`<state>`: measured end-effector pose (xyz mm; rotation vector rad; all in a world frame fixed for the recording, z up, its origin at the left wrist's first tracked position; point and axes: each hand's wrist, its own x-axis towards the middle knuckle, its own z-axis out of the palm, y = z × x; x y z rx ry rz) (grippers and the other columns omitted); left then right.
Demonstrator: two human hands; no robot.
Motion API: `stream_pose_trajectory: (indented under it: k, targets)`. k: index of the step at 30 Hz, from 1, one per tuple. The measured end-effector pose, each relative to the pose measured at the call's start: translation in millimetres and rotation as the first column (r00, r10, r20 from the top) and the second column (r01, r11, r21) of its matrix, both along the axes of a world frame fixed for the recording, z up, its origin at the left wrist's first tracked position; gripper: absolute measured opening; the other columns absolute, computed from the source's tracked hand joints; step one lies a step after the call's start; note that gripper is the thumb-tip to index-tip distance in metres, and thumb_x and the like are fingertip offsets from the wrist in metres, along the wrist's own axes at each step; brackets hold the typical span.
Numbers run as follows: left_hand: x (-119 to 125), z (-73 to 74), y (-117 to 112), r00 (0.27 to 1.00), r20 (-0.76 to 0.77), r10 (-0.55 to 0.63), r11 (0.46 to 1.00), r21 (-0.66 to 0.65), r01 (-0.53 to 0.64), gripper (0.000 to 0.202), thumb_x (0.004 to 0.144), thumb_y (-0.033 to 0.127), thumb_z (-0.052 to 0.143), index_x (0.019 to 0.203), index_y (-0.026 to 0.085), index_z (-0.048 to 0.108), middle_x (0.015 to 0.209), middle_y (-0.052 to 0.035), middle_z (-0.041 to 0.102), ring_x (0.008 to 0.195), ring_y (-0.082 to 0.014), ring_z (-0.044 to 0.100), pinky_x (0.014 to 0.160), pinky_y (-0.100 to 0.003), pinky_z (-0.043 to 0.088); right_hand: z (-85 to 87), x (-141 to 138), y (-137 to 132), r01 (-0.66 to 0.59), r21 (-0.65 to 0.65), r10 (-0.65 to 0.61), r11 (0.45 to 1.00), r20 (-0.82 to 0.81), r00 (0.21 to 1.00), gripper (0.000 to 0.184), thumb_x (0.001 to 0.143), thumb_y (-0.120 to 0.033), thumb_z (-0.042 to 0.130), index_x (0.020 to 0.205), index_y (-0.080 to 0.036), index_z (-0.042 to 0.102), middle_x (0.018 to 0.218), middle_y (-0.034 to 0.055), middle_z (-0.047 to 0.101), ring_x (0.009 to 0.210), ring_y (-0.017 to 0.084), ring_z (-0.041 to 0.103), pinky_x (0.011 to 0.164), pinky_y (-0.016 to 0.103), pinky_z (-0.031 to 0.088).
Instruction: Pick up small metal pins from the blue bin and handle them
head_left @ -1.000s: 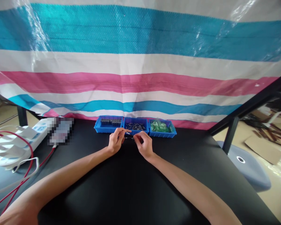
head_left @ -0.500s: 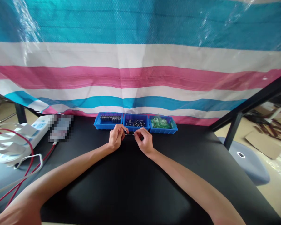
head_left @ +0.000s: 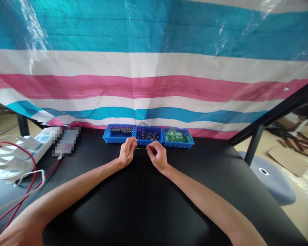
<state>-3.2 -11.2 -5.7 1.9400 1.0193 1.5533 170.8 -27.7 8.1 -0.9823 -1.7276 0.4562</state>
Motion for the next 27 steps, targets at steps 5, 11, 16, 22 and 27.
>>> stream_pose_trajectory:
  k: [5,11,16,22,27]
  targets:
    - [-1,1.9,-1,0.999,-0.027,-0.025,1.0,-0.003,0.025,0.022,0.096,0.033,0.035,0.102,0.018,0.051,0.059,0.005,0.039,0.049,-0.0079,0.035,0.051,-0.021,0.033,0.7,0,0,-0.008,-0.003,0.008,1.0,0.01,1.0,0.012,0.087,-0.022,0.052,0.077,-0.019,0.058,0.073,0.002,0.055,0.058,0.012,0.051,0.056,0.026,0.045]
    - [-2,8.1,-3,0.994,-0.109,-0.017,0.999,-0.052,0.011,0.019,0.094,0.029,0.039,0.102,0.018,0.052,0.058,0.0054,0.038,0.048,-0.0074,0.034,0.05,-0.02,0.032,1.6,0,-1,-0.013,-0.004,0.014,1.0,0.007,1.0,0.012,0.087,-0.022,0.052,0.078,-0.019,0.059,0.074,0.0025,0.055,0.06,0.013,0.052,0.056,0.026,0.046]
    - [1,12.7,-3,0.991,-0.135,-0.007,0.998,-0.064,-0.002,0.017,0.093,0.03,0.042,0.102,0.018,0.049,0.058,0.0057,0.046,0.049,-0.0068,0.039,0.051,-0.018,0.035,1.8,0,0,-0.001,-0.004,0.001,1.0,0.003,1.0,0.012,0.087,-0.023,0.052,0.079,-0.019,0.06,0.074,0.0026,0.057,0.059,0.013,0.053,0.057,0.026,0.046]
    - [3,8.4,-2,0.997,-0.075,-0.028,0.997,-0.073,0.023,0.018,0.095,0.031,0.04,0.096,0.018,0.052,0.064,0.0031,0.059,0.042,-0.0051,0.044,0.048,-0.017,0.037,-0.1,0,0,0.005,-0.009,-0.005,1.0,0.003,1.0,0.012,0.087,-0.023,0.053,0.079,-0.019,0.06,0.074,0.0026,0.057,0.06,0.013,0.053,0.057,0.026,0.046]
    - [2,5.1,1,0.989,-0.15,0.009,1.0,-0.011,-0.011,0.023,0.094,0.028,0.044,0.111,0.019,0.057,0.064,0.0036,0.058,0.047,-0.0053,0.048,0.052,-0.017,0.042,-0.8,0,-1,-0.008,-0.018,0.008,1.0,-0.005,1.0,0.01,0.088,-0.022,0.052,0.08,-0.02,0.059,0.075,0.0025,0.056,0.06,0.013,0.052,0.057,0.026,0.046]
